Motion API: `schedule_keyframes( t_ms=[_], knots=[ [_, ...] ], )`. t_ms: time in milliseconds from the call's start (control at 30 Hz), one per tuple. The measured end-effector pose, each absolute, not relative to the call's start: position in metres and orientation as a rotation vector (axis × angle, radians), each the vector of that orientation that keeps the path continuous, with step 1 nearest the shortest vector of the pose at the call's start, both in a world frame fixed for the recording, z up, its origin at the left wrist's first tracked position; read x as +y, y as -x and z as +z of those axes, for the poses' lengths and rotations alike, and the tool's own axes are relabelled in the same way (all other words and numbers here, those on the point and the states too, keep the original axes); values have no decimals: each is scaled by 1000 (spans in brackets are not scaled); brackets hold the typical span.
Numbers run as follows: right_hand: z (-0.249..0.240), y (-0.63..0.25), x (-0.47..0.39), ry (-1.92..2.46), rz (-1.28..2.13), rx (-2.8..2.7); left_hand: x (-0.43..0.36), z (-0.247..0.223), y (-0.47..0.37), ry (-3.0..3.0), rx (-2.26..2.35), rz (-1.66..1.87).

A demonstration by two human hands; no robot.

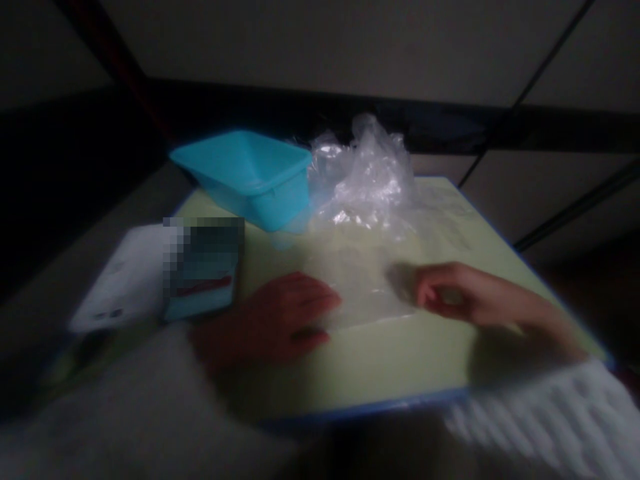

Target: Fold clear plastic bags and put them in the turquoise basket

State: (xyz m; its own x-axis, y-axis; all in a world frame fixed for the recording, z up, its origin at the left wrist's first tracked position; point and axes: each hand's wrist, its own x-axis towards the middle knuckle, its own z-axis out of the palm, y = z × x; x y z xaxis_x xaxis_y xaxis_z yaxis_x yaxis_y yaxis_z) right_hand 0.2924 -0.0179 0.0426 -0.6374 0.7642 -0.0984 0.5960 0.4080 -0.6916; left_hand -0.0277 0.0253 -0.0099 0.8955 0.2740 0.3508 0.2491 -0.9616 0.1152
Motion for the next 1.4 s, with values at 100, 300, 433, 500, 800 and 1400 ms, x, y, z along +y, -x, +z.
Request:
schedule_keyframes(
  t_ms=[100, 300, 433, 500, 800, 1400],
  knots=[
    [39, -291, -15, 1233, 1067, -2329, 24, -6, 25, -2926, 419, 484],
    [27, -288, -9, 1206, 1207, -2253, 27, -10, 23, -2849, 388, 427],
    [23, -288, -8, 1193, 1253, -2178, 27, -11, 21, -2824, 364, 400],
    [22, -287, -7, 1196, 1252, -2175, 27, -10, 19, -2809, 345, 395],
    [21, -284, -8, 1184, 1251, -2125, 27, -12, 14, -2783, 329, 339],
    [15, -292, 2, 1247, 1572, -1726, 26, -10, 14, -2763, 346, 305]
  ],
)
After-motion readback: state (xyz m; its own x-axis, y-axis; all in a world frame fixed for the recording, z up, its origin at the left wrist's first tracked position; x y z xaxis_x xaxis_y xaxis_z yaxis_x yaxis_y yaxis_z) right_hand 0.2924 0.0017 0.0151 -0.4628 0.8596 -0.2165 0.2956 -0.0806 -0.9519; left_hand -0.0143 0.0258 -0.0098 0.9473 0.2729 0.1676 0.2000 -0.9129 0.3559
